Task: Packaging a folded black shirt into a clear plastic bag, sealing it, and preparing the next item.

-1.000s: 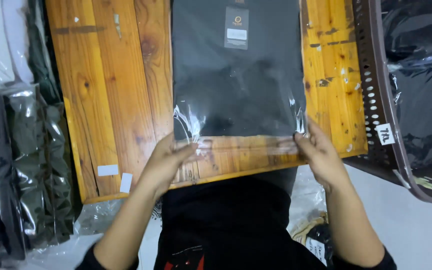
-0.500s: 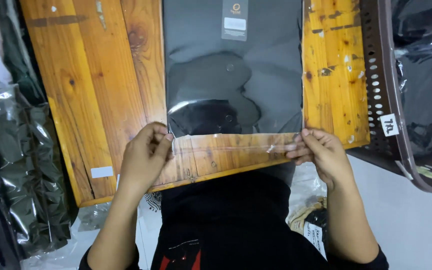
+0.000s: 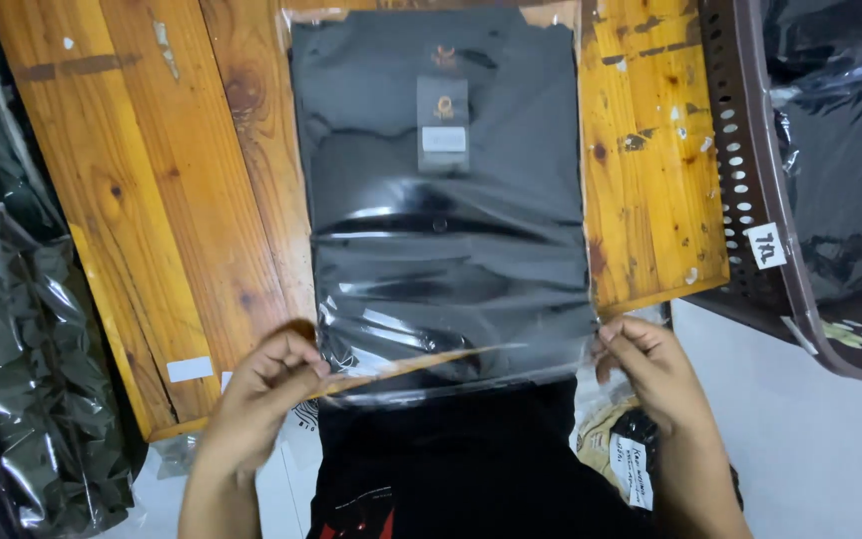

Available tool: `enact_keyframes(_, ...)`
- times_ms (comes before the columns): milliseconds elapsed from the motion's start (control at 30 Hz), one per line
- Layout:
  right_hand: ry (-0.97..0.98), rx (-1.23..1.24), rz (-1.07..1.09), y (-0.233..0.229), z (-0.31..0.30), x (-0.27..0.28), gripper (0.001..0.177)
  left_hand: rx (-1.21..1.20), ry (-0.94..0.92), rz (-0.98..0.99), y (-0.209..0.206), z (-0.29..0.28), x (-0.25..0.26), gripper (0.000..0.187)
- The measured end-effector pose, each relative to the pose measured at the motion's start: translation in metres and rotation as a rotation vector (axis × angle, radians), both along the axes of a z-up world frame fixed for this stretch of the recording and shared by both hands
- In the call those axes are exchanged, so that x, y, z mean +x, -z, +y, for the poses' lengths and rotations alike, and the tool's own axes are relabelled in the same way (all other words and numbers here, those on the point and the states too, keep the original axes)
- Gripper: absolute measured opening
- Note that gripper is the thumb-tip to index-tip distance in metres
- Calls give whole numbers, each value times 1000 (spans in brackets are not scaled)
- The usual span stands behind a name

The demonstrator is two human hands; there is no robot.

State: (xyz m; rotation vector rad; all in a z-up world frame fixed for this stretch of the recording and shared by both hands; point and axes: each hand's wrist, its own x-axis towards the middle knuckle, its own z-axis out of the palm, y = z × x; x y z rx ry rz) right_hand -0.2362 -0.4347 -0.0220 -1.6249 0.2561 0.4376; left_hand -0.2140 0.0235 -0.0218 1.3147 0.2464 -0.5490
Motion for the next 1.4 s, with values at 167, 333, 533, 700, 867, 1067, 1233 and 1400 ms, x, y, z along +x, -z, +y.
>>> enact_keyframes(167, 107, 48, 243, 5, 20, -16, 29, -89, -240, 133, -5, -25, -20, 34)
enact_keyframes(333, 173, 14, 154, 39, 11, -45, 42, 119, -262, 288, -16, -30, -36, 33)
enact_keyframes(533, 23, 47, 39, 58, -1, -56, 30, 181, -87, 510, -34, -18, -24, 44)
enact_keyframes(700, -7, 62, 64, 59, -5, -37, 41, 168, -7, 517, -18, -8, -21, 33)
enact_keyframes(867, -110, -282, -68, 66, -12, -48, 61, 222, -41, 443, 0, -3, -39, 14)
enact_keyframes(1067, 83, 33, 1, 97, -19, -90, 50, 199, -86, 322, -8, -12, -52, 17)
enact_keyframes(1233, 332, -272, -3, 38, 8, 13, 48, 318, -100, 153, -53, -34, 38, 20)
enact_keyframes(1400, 370, -244, -106, 48, 3, -8, 49, 221, -120, 67, -26, -34, 6, 17)
